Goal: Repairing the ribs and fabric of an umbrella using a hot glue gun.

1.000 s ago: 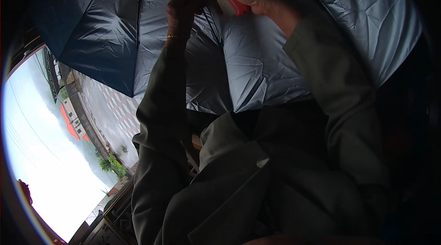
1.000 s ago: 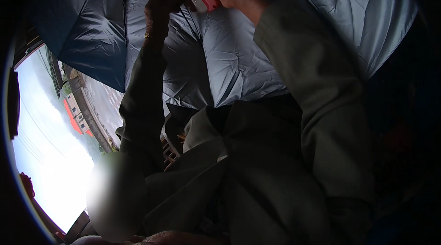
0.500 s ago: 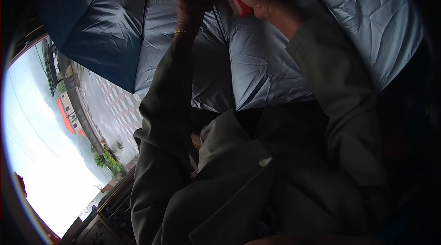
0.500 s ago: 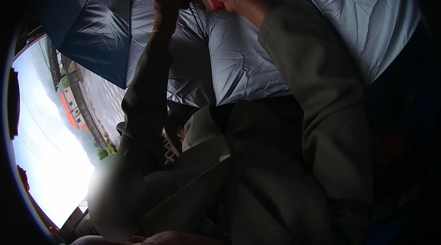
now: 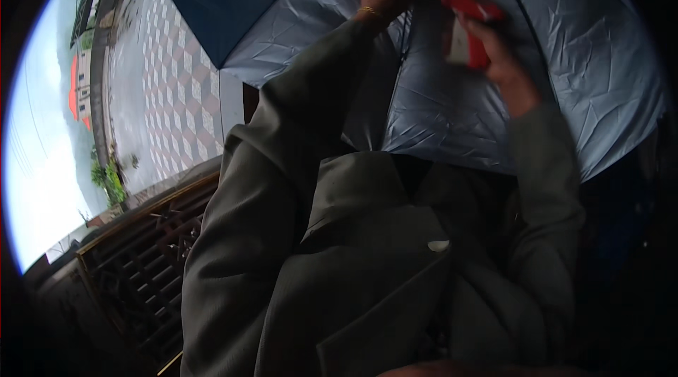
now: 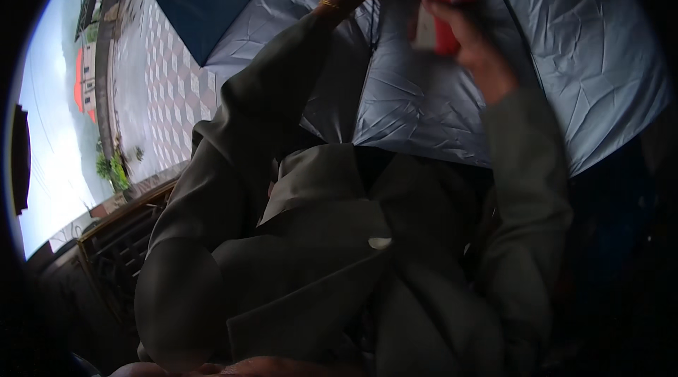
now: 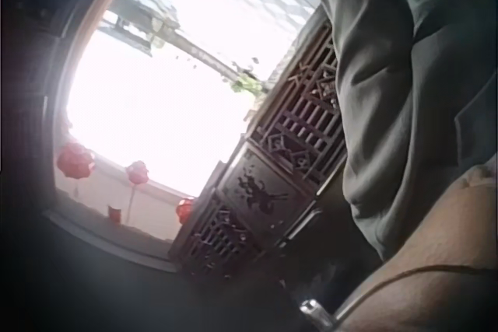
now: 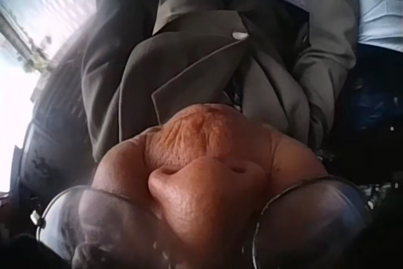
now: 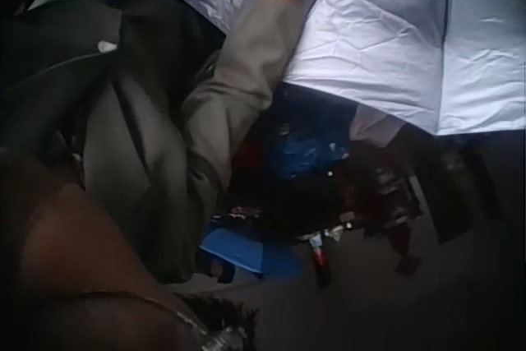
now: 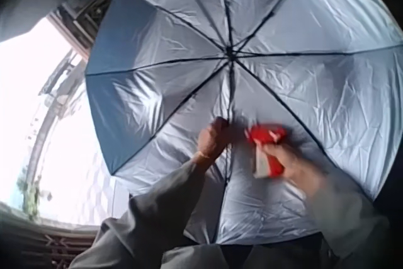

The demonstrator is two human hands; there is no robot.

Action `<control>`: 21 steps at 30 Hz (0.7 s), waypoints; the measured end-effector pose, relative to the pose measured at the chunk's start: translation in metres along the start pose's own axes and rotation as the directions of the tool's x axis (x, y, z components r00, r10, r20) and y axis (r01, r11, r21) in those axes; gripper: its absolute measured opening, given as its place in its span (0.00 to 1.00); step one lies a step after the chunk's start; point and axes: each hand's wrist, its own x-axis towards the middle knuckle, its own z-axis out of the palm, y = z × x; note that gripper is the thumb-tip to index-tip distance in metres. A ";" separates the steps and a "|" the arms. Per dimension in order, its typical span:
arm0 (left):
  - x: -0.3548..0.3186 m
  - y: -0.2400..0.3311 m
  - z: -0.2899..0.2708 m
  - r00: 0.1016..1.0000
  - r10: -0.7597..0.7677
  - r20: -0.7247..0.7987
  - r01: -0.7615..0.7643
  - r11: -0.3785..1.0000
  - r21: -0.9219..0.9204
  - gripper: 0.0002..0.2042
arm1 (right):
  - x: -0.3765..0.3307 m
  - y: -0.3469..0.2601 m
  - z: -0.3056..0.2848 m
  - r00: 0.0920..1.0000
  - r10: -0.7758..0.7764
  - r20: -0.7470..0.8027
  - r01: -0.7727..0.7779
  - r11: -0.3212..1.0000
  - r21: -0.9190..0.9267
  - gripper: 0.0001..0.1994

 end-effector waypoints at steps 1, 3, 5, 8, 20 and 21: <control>-0.001 0.000 -0.002 1.000 -0.015 -0.018 0.014 0.998 -0.059 0.13 | -0.015 0.007 0.002 0.998 0.060 -0.010 -0.060 0.997 -0.049 0.17; -0.001 -0.013 -0.008 1.000 -0.024 0.011 0.024 0.999 0.025 0.13 | -0.040 0.022 0.014 0.982 0.190 -0.019 -0.191 0.981 -0.034 0.16; -0.005 -0.017 -0.019 0.992 -0.009 -0.126 0.012 1.000 0.026 0.13 | -0.070 0.035 0.024 0.954 0.299 0.033 -0.299 0.954 0.002 0.17; -0.003 -0.053 -0.058 0.930 0.083 -0.359 -0.105 0.994 -0.040 0.14 | -0.097 0.045 0.034 0.926 0.369 0.074 -0.369 0.929 -0.018 0.19; -0.019 -0.106 -0.127 0.955 0.052 -0.292 0.097 0.875 0.474 0.07 | -0.100 0.049 0.032 0.953 0.301 0.047 -0.301 0.954 0.001 0.19; -0.021 -0.103 -0.130 0.956 0.013 -0.292 0.124 0.887 0.444 0.07 | -0.100 0.049 0.033 0.952 0.299 0.072 -0.298 0.954 -0.015 0.19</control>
